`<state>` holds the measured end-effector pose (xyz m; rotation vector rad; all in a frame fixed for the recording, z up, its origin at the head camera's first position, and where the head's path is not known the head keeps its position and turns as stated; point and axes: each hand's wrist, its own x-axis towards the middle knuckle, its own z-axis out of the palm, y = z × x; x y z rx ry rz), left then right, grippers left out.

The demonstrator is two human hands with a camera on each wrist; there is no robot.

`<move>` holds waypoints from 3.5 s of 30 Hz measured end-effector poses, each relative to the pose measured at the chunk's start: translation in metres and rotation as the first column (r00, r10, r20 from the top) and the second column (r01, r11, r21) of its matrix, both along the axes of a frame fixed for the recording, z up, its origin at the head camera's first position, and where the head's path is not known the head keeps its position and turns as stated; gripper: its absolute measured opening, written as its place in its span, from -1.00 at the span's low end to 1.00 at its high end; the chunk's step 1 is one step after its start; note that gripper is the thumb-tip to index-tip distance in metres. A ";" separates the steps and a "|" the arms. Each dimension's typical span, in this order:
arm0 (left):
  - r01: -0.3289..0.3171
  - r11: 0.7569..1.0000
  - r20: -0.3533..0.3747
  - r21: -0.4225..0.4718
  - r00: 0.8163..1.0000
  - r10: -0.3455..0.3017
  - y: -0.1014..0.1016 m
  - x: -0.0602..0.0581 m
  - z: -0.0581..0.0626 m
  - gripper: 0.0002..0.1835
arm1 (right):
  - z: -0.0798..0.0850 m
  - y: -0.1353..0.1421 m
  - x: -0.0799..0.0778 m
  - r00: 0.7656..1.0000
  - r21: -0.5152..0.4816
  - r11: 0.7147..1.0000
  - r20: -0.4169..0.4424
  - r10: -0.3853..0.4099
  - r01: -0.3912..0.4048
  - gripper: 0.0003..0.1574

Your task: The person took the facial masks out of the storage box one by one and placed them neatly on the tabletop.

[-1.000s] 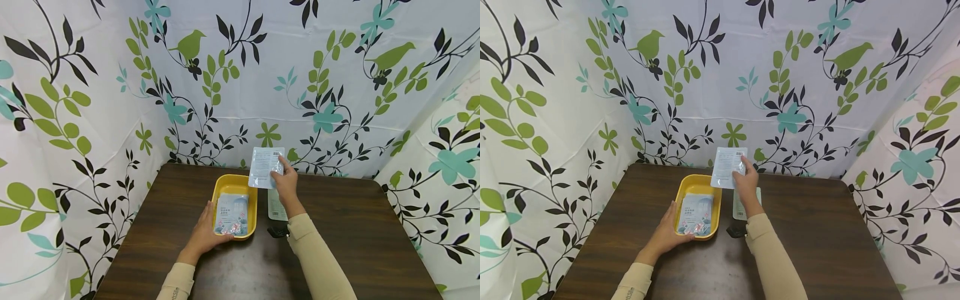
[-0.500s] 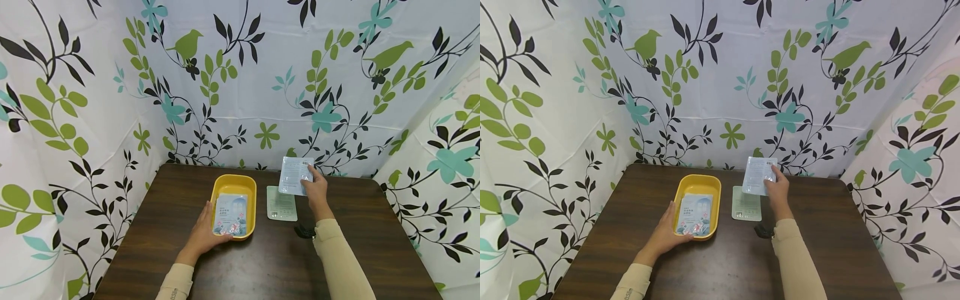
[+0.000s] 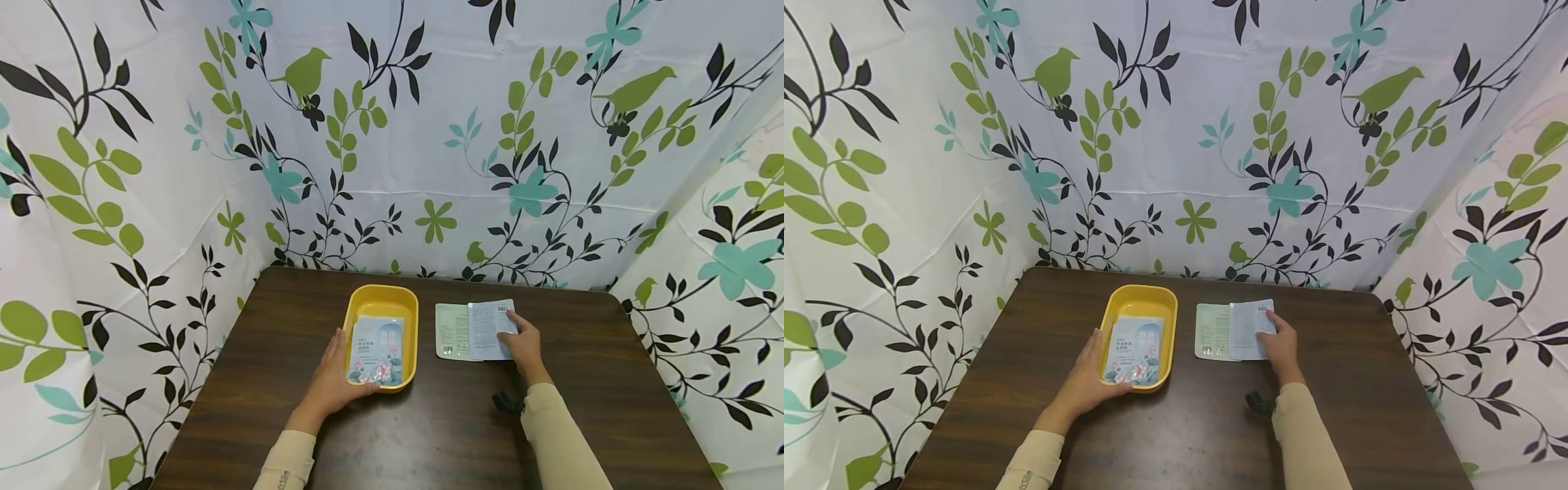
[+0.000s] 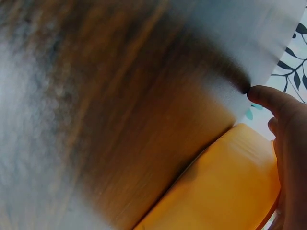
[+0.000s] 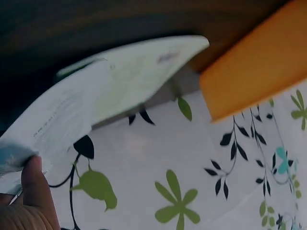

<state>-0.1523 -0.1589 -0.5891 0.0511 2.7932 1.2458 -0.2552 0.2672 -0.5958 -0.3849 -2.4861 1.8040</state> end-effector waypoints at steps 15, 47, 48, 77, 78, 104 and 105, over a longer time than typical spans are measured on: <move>-0.009 1.000 0.005 -0.020 1.000 0.009 0.001 0.000 0.001 0.56 | -0.031 -0.005 0.013 0.981 0.324 0.941 -0.190 -0.033 0.094 -0.24; -0.020 1.000 0.004 -0.010 1.000 0.021 -0.003 0.002 -0.002 0.57 | 0.025 -0.027 0.007 0.904 -0.077 0.975 -0.365 -0.224 0.210 -0.24; -0.020 1.000 0.004 -0.014 1.000 0.020 -0.003 0.002 -0.002 0.57 | 0.033 -0.030 0.005 0.902 -0.106 0.975 -0.370 -0.223 0.198 -0.23; -0.021 1.000 0.003 -0.019 1.000 0.021 -0.002 0.002 0.000 0.54 | 0.105 -0.164 0.014 0.912 -0.328 0.925 -0.408 0.045 -0.192 -0.09; -0.020 1.000 0.003 -0.020 1.000 0.020 -0.001 0.002 0.000 0.54 | 0.102 -0.170 0.015 0.914 -0.326 0.924 -0.402 0.055 -0.199 -0.09; -0.001 1.000 -0.051 -0.025 0.999 0.000 -0.001 0.001 -0.002 0.54 | 0.029 -0.255 0.046 0.981 -0.081 0.978 -0.038 0.188 -0.191 0.18; -0.002 1.000 -0.053 -0.022 0.999 0.001 -0.001 0.001 -0.002 0.54 | 0.029 -0.255 0.047 0.981 -0.080 0.979 -0.050 0.186 -0.190 0.17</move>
